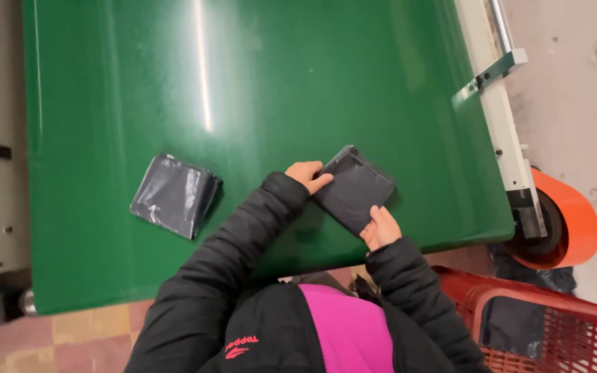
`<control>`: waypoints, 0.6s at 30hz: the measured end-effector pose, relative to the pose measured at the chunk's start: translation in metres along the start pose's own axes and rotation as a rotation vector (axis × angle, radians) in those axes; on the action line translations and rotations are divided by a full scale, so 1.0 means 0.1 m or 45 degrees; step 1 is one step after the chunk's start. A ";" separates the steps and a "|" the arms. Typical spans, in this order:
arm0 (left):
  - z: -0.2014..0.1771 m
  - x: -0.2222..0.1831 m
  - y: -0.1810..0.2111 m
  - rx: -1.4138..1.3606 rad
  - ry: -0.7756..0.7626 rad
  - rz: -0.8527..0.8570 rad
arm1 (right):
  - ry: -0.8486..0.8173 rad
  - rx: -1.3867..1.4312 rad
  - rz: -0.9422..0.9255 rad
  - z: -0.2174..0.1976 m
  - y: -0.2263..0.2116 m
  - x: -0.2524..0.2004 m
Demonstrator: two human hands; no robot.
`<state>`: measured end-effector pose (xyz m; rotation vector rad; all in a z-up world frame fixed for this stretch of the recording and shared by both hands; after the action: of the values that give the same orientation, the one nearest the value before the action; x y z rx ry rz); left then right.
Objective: Folding plastic bags on a conveyor belt and placing them into a collection basket.
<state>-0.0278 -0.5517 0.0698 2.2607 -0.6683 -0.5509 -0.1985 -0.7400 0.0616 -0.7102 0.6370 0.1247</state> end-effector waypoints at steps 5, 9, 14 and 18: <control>-0.27 -0.12 0.78 0.228 0.536 -0.091 | -0.246 0.172 0.015 -0.42 0.05 0.28; -0.45 -0.28 1.17 0.333 0.433 -0.099 | -0.636 0.165 -0.366 -1.79 0.35 0.71; -1.07 -1.20 0.85 0.063 0.571 0.313 | -0.240 -0.619 -0.790 0.61 0.00 0.14; -2.22 -2.17 0.23 0.040 0.892 0.071 | -0.425 -0.966 -0.815 1.96 0.64 0.13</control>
<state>-0.0797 -0.3234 0.2745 2.2434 -0.3743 0.2854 -0.1100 -0.5668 0.1311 -1.5548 -0.0043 -0.1186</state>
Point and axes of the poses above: each hand's wrist, its own x-axis towards the middle knuckle, its own z-axis out of the palm, y = z × x, the point moved 6 cm from there along x, towards the middle knuckle, and after that the axes turned 2 degrees about x, right-handed, at the moved point
